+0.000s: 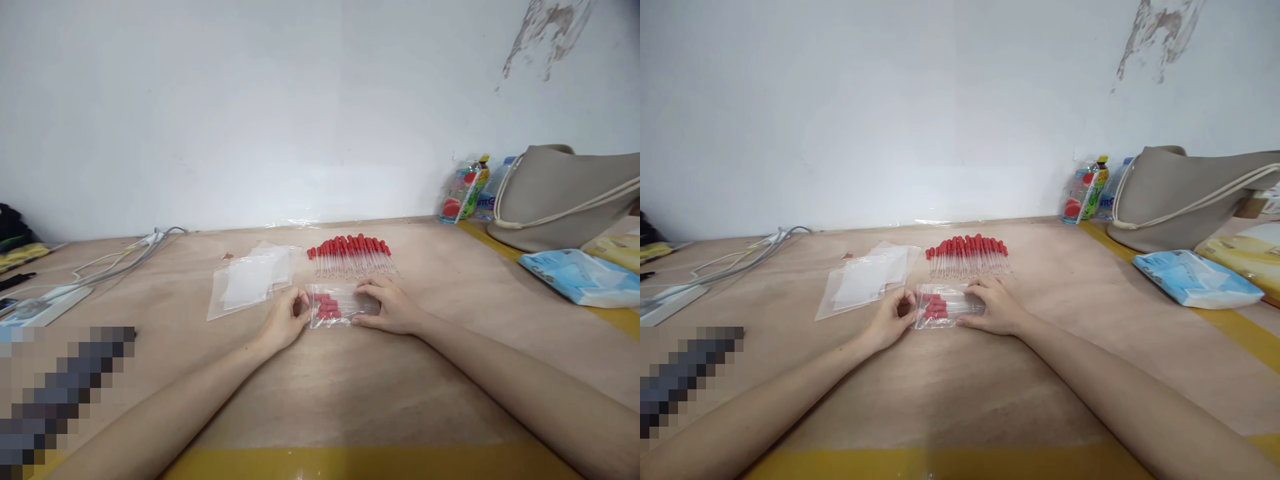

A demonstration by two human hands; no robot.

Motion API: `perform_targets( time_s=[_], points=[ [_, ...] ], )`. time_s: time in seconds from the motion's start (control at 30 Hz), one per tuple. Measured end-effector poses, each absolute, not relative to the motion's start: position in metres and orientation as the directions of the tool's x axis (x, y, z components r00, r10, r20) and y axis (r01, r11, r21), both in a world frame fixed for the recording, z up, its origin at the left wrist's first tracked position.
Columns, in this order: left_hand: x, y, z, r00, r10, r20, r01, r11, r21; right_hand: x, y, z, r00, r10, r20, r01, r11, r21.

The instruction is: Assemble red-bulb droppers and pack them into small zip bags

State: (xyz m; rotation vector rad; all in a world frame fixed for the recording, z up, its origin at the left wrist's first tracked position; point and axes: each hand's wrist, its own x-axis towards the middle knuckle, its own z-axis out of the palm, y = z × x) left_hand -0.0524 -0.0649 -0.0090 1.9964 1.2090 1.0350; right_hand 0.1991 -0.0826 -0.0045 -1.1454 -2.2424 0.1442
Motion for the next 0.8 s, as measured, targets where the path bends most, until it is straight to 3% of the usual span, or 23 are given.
perform_targets(
  time_s=[0.17,0.4,0.63,0.7,0.8],
  points=[
    [-0.055,-0.068,-0.011,0.291,0.911,0.291,0.379,-0.389,0.839,0.198,-0.083,-0.002,-0.404,0.802,0.441,0.721,0.575,-0.386],
    [-0.053,-0.075,-0.009,0.434,0.866,0.249,0.339,-0.413,0.845,0.199,-0.082,-0.005,-0.468,0.773,0.428,0.679,0.624,-0.386],
    [-0.059,-0.039,0.0,0.093,0.887,0.452,0.528,-0.429,0.733,0.201,-0.078,-0.009,-0.518,0.744,0.422,0.638,0.664,-0.389],
    [-0.056,-0.016,0.008,0.146,0.915,0.377,0.593,-0.386,0.707,0.201,-0.078,-0.01,-0.52,0.744,0.419,0.633,0.665,-0.397],
    [-0.044,0.022,0.018,0.07,0.957,0.281,0.648,-0.258,0.717,0.2,-0.078,-0.009,-0.529,0.741,0.413,0.618,0.67,-0.411]
  ],
)
